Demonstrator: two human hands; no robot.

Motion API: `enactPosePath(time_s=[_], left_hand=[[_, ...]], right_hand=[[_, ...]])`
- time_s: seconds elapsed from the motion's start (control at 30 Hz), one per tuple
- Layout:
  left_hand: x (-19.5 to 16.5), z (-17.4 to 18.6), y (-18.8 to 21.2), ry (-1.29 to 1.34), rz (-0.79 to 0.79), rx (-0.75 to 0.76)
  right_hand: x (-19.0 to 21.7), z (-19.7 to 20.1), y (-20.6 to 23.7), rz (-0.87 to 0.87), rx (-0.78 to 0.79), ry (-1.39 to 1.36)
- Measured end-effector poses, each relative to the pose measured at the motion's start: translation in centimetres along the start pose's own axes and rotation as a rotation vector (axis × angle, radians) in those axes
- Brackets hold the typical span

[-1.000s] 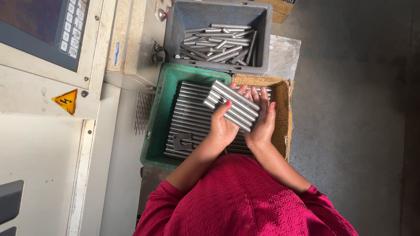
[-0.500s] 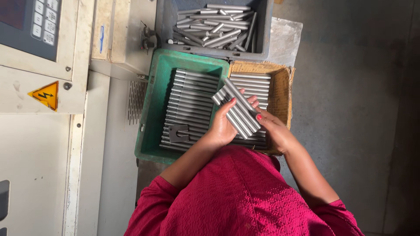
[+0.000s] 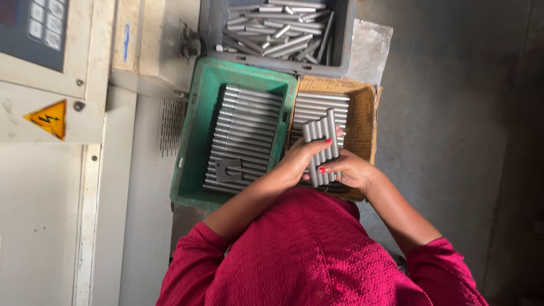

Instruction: The person sorts cylindrical metal rods from a green bin into a cardboard box, then opens a machine door to place rods into a lathe chuck. They repeat the cycle of sorting and loading rods throughout the clip.

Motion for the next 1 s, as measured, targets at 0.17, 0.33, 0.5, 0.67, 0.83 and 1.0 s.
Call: enactPosePath(time_s=[0.17,0.33,0.5,0.67,0.83,1.0], left_hand=[[-0.5,3.0,-1.6,-0.347,0.052,-0.168],[-4.0,3.0,-3.1,-0.834,-0.155,-0.076],[-6.1,2.5,-3.4,-0.795,-0.094,0.004],[-11.8,7.0,1.2,-0.562,-0.22,-0.197],[-13.5,11.2,6.1,-0.443,-0.27,-0.346],[-13.2,12.7,7.1,-0.473,-0.299,-0.379]], right_hand=[[1.0,-1.0,0.7,-0.046,-0.003,0.005],[2.3,-0.5,-0.1,-0.021,-0.046,0.019],[6.1,2.0,-0.5,-0.056,-0.09,0.259],[10.0,6.1,-0.5,-0.118,-0.255,0.485],[11.0,8.9,-1.7,-0.341,-0.421,0.876],[9.7,9.4,-4.5,-0.632,-0.39,1.191]])
Point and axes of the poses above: each hand's wrist, its own y-axis away from the middle knuckle, its own z-axis out of the back of the hand, x = y × z, the point moved 7 cm from there along -y, towards the middle knuckle, and after that the axes turned 11 degrees about x, right-handed, at the moved point
